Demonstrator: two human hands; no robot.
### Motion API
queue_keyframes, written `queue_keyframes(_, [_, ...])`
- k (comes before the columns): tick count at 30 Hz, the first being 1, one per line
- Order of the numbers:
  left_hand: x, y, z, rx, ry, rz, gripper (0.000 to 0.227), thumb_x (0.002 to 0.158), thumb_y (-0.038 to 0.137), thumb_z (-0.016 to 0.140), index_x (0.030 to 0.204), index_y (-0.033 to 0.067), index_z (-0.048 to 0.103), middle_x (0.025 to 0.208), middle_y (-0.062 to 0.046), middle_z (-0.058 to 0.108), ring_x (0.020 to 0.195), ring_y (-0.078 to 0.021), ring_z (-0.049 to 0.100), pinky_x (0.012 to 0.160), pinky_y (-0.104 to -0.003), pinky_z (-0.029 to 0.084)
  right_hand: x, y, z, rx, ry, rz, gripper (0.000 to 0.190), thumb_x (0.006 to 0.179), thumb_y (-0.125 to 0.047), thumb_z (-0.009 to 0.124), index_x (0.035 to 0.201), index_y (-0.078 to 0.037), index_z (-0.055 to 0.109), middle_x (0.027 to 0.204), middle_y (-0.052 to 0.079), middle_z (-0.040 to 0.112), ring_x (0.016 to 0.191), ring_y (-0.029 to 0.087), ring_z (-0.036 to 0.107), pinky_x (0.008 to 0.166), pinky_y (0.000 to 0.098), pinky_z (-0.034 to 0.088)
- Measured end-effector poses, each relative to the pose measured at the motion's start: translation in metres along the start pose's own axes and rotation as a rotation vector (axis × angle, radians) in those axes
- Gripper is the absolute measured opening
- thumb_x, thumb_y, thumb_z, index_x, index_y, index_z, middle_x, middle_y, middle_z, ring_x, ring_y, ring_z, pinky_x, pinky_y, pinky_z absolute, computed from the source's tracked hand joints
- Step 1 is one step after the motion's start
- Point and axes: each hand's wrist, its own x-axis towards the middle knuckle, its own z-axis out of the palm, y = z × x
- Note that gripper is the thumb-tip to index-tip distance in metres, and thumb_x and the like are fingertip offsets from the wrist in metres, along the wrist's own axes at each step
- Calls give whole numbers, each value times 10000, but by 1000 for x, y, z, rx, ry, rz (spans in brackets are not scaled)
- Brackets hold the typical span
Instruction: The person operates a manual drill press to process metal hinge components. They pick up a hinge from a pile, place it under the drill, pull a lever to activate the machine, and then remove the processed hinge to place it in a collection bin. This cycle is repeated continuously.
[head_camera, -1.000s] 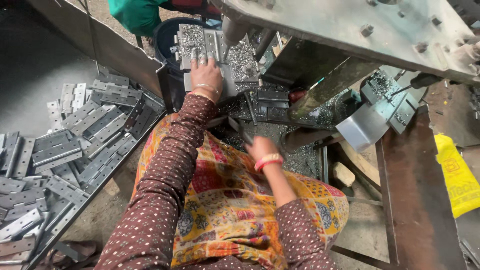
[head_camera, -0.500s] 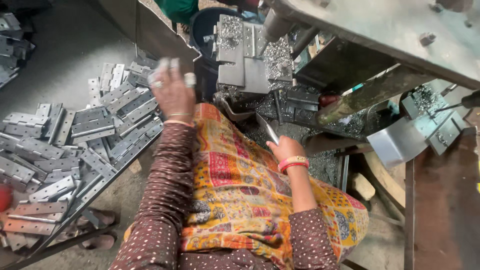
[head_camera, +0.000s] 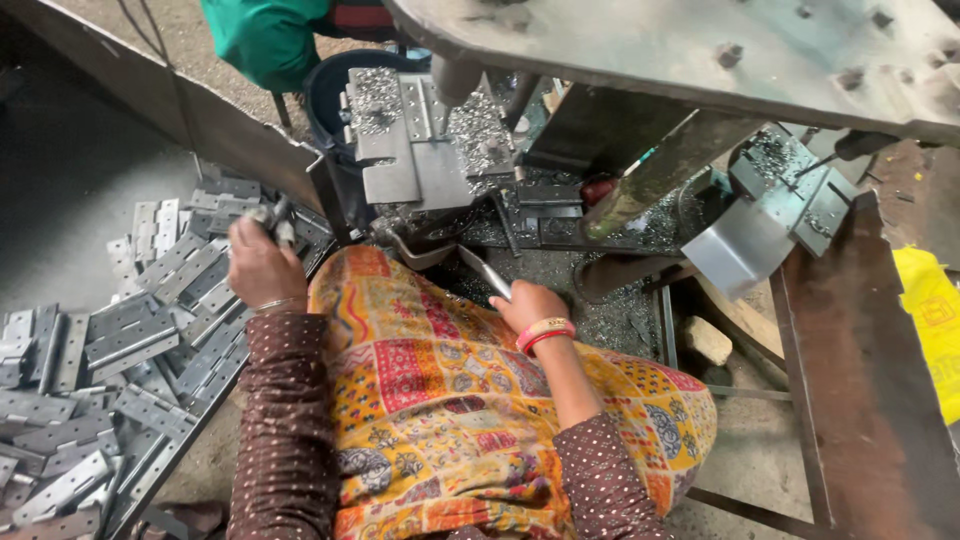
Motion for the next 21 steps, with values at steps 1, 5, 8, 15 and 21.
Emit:
queue_keyframes(1, [8, 16, -16, -75, 84, 37, 323, 959, 194, 741, 1199, 46, 583, 1165, -124, 657, 918, -340, 672, 732, -459, 536, 0, -1, 0, -3, 2, -7, 472, 902, -509, 668, 1002, -51, 717, 959, 220, 733, 891, 408, 717, 803, 515, 561])
queue_keyframes(5, [39, 88, -42, -30, 332, 406, 176, 1091, 204, 688, 1214, 142, 578, 1311, -54, 639, 1153, -238, 678, 957, -403, 583, -1, -1, -2, 12, 26, -43, 478, 901, -494, 677, 1020, -32, 700, 944, 218, 739, 882, 402, 721, 796, 509, 564])
queue_keyframes(8, [27, 142, -28, 424, 76, 672, 341, 958, 263, 652, 1271, 141, 595, 1338, -116, 591, 1208, -263, 621, 972, -465, 536, -6, -2, -3, 8, -13, -12, 484, 919, -511, 661, 1014, -39, 707, 949, 213, 736, 889, 403, 717, 805, 505, 561])
queue_keyframes(15, [-1, 181, -9, 101, -382, 497, 585, 985, 237, 541, 1548, 90, 477, 1601, -134, 419, 1437, -289, 408, 1153, -521, 282, -6, -1, -9, 36, -42, -18, 496, 921, -523, 666, 1018, -40, 715, 982, 223, 738, 941, 406, 709, 840, 498, 554])
queue_keyframes(21, [-6, 203, -3, 221, -384, 568, 434, 1033, 258, 471, 1398, 36, 549, 1537, -166, 458, 1436, -325, 443, 1218, -551, 231, 9, -12, -33, -26, -74, -58, 420, 894, -459, 698, 1031, -69, 770, 1036, 221, 734, 965, 399, 712, 864, 484, 560])
